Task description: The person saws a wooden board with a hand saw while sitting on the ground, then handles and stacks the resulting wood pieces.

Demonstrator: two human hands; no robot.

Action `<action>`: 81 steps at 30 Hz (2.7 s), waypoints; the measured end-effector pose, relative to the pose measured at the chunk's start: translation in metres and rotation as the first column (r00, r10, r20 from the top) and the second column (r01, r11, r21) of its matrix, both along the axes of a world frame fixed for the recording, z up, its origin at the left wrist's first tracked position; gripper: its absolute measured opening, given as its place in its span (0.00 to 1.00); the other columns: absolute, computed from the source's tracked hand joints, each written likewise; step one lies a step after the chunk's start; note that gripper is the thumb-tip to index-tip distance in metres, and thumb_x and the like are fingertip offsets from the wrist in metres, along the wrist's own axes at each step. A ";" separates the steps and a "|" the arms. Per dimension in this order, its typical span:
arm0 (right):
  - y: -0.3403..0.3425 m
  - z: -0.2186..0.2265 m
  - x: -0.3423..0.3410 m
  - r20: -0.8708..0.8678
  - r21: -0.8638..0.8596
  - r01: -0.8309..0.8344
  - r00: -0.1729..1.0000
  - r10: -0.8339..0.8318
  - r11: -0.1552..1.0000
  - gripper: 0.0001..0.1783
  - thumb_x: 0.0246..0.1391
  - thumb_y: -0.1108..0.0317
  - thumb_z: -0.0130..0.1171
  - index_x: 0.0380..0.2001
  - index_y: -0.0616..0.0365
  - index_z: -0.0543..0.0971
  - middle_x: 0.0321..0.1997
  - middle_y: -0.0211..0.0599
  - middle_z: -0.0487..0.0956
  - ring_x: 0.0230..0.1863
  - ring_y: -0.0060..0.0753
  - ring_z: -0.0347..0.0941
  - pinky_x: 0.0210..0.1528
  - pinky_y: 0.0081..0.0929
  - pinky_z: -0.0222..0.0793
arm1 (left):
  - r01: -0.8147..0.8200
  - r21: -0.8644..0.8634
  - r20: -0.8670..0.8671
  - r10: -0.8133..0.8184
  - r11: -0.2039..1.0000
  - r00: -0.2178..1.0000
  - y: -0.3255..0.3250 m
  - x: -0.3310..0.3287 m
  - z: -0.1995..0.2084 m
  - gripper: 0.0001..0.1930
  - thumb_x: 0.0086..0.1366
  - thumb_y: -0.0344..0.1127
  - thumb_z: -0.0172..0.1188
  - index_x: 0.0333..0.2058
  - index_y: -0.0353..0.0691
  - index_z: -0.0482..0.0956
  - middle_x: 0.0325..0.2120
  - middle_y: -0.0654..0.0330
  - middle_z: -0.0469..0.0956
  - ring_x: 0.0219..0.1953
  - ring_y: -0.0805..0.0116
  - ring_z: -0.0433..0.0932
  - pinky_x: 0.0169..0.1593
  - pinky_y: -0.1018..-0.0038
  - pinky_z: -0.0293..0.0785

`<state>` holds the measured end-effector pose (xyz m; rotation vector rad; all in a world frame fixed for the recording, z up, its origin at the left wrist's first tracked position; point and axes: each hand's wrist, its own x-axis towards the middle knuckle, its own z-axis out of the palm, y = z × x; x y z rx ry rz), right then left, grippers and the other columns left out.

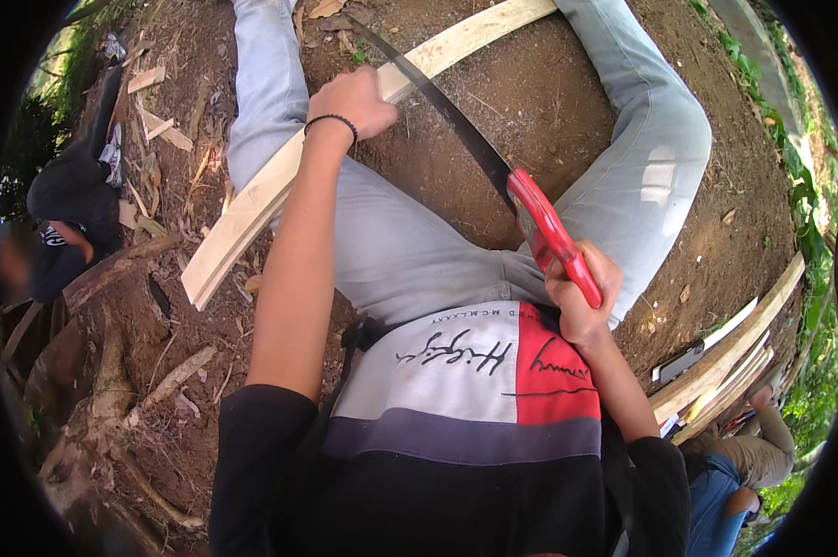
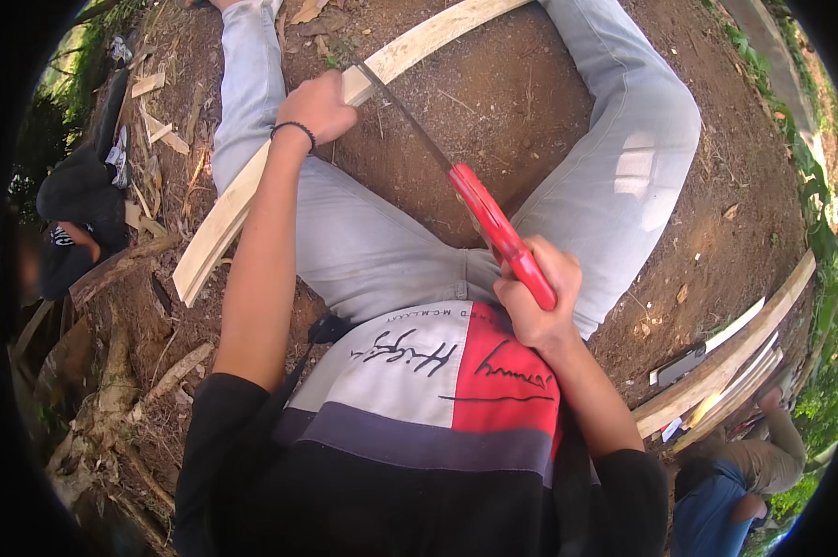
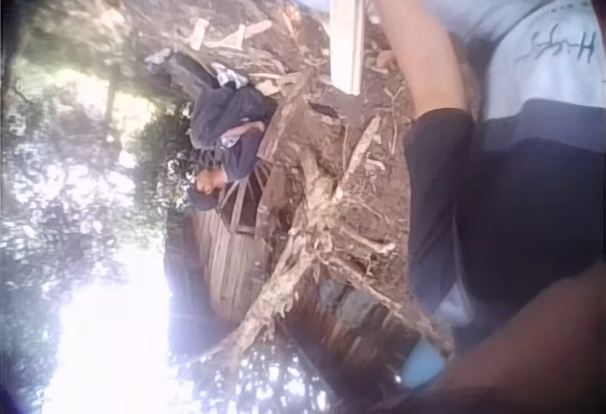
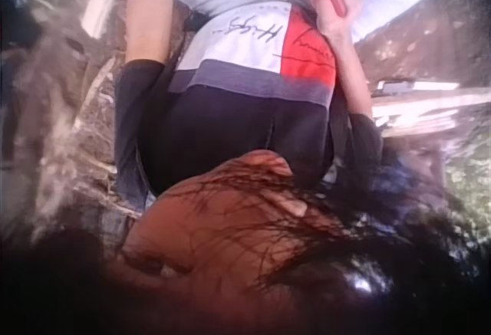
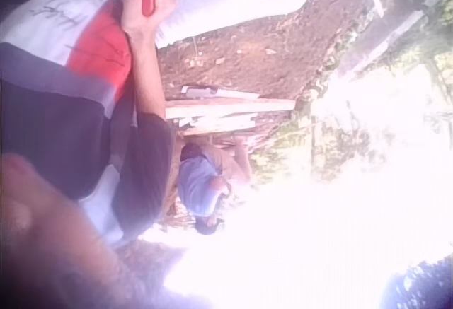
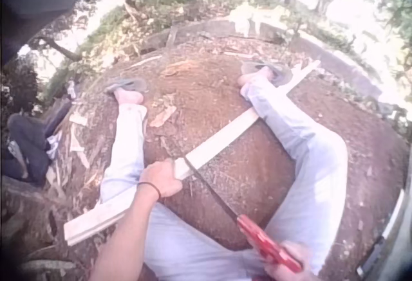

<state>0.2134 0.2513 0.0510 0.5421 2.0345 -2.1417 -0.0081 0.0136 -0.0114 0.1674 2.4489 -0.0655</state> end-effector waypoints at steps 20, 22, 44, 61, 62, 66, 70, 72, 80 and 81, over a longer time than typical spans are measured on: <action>-0.007 -0.025 -0.043 0.057 -0.115 0.014 0.998 -0.008 0.993 0.03 0.36 0.75 0.53 0.20 0.62 0.72 0.15 0.30 0.69 0.19 0.21 0.67 0.23 0.22 0.61 | 0.005 0.001 0.134 -0.006 1.000 0.991 -0.002 -0.020 -0.001 0.25 0.43 0.41 0.59 0.42 0.35 0.78 0.40 0.42 0.79 0.45 0.48 0.79 0.50 0.60 0.74; -0.005 -0.029 -0.036 0.079 -0.081 -0.009 0.997 0.015 0.997 0.03 0.35 0.75 0.53 0.19 0.62 0.71 0.15 0.31 0.70 0.19 0.23 0.68 0.24 0.24 0.63 | -0.013 0.062 0.171 0.003 0.998 0.985 -0.007 -0.019 -0.003 0.25 0.42 0.41 0.61 0.40 0.34 0.78 0.38 0.42 0.80 0.43 0.48 0.79 0.48 0.61 0.74; 0.045 0.021 0.024 0.018 -0.092 -0.035 0.999 0.037 0.995 0.09 0.31 0.76 0.49 0.22 0.64 0.74 0.19 0.36 0.75 0.20 0.22 0.71 0.28 0.21 0.67 | 0.011 0.005 -0.012 -0.011 1.000 1.000 -0.004 -0.005 -0.008 0.23 0.43 0.40 0.61 0.39 0.33 0.75 0.37 0.42 0.79 0.43 0.45 0.78 0.47 0.59 0.73; 0.034 0.048 0.008 0.075 0.099 -0.144 0.988 0.137 0.985 0.02 0.37 0.76 0.51 0.20 0.62 0.72 0.15 0.36 0.69 0.15 0.28 0.67 0.20 0.25 0.61 | -0.019 -0.069 0.018 0.020 0.997 1.000 0.007 0.002 0.008 0.21 0.48 0.38 0.57 0.41 0.35 0.75 0.38 0.42 0.80 0.44 0.45 0.78 0.47 0.57 0.74; 0.036 0.054 0.016 0.056 0.141 -0.155 0.987 0.149 0.978 0.02 0.37 0.76 0.51 0.20 0.61 0.72 0.15 0.36 0.69 0.15 0.28 0.67 0.20 0.25 0.61 | -0.015 -0.075 0.019 0.017 0.997 1.000 0.009 0.003 0.006 0.21 0.48 0.38 0.57 0.41 0.34 0.75 0.38 0.42 0.80 0.44 0.45 0.78 0.47 0.57 0.74; 0.020 0.024 -0.016 -0.010 0.114 -0.102 0.994 0.104 0.988 0.01 0.39 0.75 0.50 0.20 0.61 0.71 0.14 0.36 0.69 0.14 0.30 0.66 0.19 0.27 0.61 | -0.016 -0.074 -0.007 0.016 0.997 1.000 0.016 0.000 0.007 0.21 0.47 0.38 0.57 0.42 0.37 0.75 0.39 0.43 0.80 0.44 0.45 0.78 0.48 0.57 0.74; 0.027 0.019 -0.011 0.007 0.067 -0.131 0.991 0.131 0.989 0.02 0.38 0.75 0.50 0.21 0.62 0.71 0.15 0.36 0.70 0.15 0.28 0.67 0.21 0.26 0.62 | -0.011 -0.068 0.027 0.013 0.998 1.000 0.009 -0.003 0.004 0.21 0.47 0.37 0.56 0.41 0.37 0.75 0.39 0.42 0.79 0.45 0.44 0.78 0.48 0.56 0.74; 0.049 0.034 0.030 0.060 -0.007 -0.038 0.997 0.038 0.999 0.03 0.35 0.76 0.50 0.19 0.63 0.71 0.15 0.34 0.71 0.15 0.25 0.69 0.21 0.22 0.63 | -0.001 -0.087 -0.021 0.000 0.996 1.000 0.005 -0.002 0.002 0.20 0.48 0.37 0.55 0.41 0.37 0.75 0.39 0.42 0.79 0.45 0.44 0.78 0.48 0.56 0.73; 0.037 0.032 0.008 0.027 0.090 -0.159 0.987 0.157 0.983 0.04 0.34 0.76 0.50 0.20 0.63 0.71 0.12 0.34 0.67 0.13 0.25 0.65 0.19 0.24 0.61 | -0.042 -0.132 0.003 0.043 0.990 0.999 0.014 0.007 0.015 0.22 0.47 0.39 0.58 0.43 0.37 0.75 0.40 0.41 0.79 0.45 0.44 0.78 0.49 0.56 0.73; 0.037 0.038 0.014 -0.002 0.103 -0.134 0.991 0.135 0.986 0.04 0.34 0.76 0.50 0.20 0.62 0.71 0.12 0.34 0.67 0.12 0.26 0.65 0.19 0.25 0.60 | -0.024 -0.149 -0.009 0.023 0.988 1.000 0.017 0.009 0.013 0.22 0.48 0.38 0.58 0.43 0.37 0.75 0.40 0.42 0.79 0.46 0.45 0.78 0.49 0.56 0.73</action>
